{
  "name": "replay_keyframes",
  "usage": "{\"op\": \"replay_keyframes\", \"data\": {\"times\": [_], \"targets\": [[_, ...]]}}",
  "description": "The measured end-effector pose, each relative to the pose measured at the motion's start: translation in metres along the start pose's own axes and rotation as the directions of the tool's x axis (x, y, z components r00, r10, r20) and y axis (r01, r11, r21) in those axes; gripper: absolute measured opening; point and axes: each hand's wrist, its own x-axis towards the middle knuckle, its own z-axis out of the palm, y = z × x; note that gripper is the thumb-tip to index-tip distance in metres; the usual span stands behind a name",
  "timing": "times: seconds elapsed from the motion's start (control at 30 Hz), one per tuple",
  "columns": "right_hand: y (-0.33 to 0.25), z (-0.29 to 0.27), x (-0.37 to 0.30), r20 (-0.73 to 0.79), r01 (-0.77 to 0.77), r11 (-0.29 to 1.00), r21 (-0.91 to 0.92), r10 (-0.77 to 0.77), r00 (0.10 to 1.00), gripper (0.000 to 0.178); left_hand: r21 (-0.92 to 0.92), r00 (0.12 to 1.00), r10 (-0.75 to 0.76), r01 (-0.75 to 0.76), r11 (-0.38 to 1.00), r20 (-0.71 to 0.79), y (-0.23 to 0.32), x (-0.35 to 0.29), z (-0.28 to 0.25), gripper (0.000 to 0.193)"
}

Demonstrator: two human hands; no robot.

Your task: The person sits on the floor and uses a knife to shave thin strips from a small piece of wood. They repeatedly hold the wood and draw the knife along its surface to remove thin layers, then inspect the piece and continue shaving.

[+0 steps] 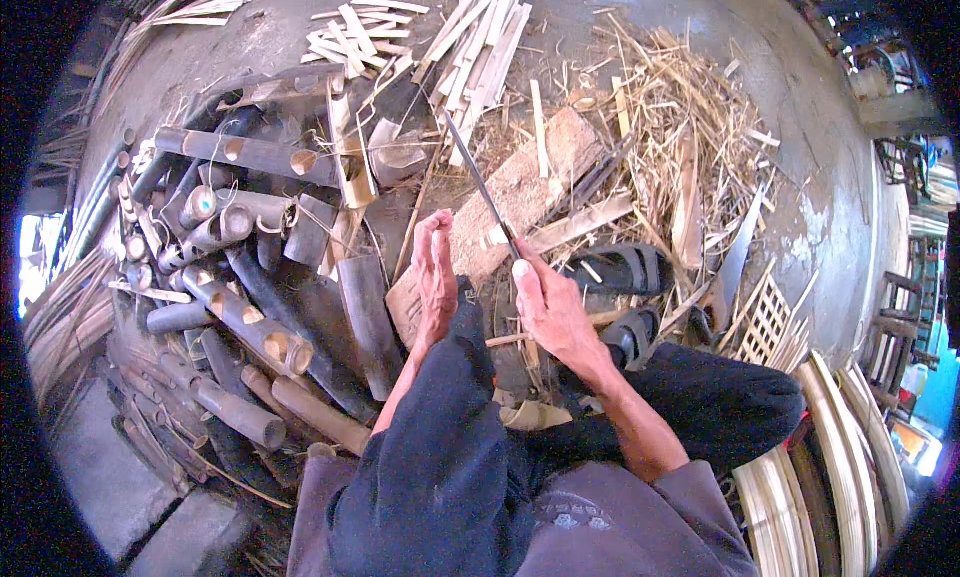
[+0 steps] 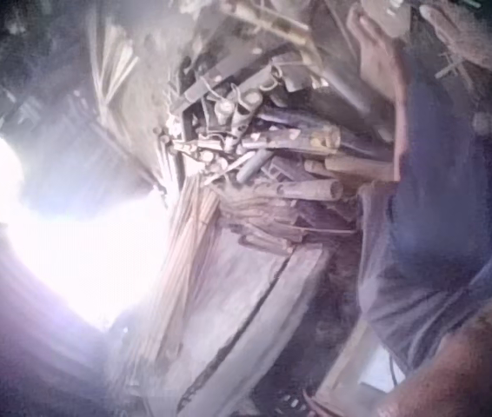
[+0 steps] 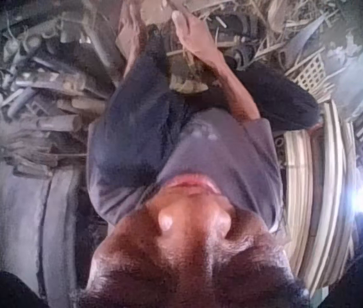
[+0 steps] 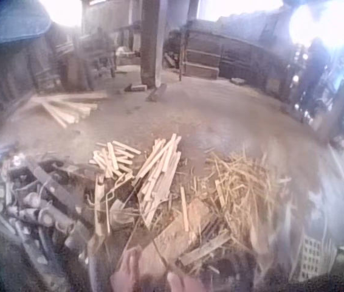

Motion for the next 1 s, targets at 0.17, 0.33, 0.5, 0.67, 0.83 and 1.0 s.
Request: {"op": "replay_keyframes", "data": {"times": [0.17,0.33,0.5,0.67,0.83,1.0], "targets": [[0.015,-0.003,0.005,0.056,-0.046,0.980,-0.194,0.058,0.997,0.048,0.082,0.996,0.069,-0.064,0.995,-0.057,0.017,-0.008,-0.012,0.048],[0.047,-0.002,0.015,-0.004,0.138,0.967,-0.215,-0.142,0.990,0.056,0.060,0.986,0.166,-0.165,0.984,-0.013,0.038,0.006,-0.006,0.049],[0.056,-0.001,0.023,0.056,0.011,0.963,-0.271,0.004,0.998,0.055,0.035,0.905,0.386,-0.397,0.917,0.177,0.055,0.006,-0.016,0.068],[0.056,0.011,0.017,0.090,0.029,0.968,-0.250,-0.007,0.996,0.055,0.234,0.915,0.289,-0.357,0.904,0.282,0.039,-0.022,0.008,0.057],[0.130,0.010,0.005,0.117,0.205,0.898,-0.389,-0.173,0.978,0.043,-0.013,0.709,0.568,-0.620,0.784,0.418,0.019,-0.044,0.017,0.023],[0.135,0.006,-0.014,0.035,0.071,0.995,0.065,-0.073,0.997,0.046,-0.121,0.542,0.594,-0.670,0.732,0.595,0.021,-0.049,0.020,0.041]]}}
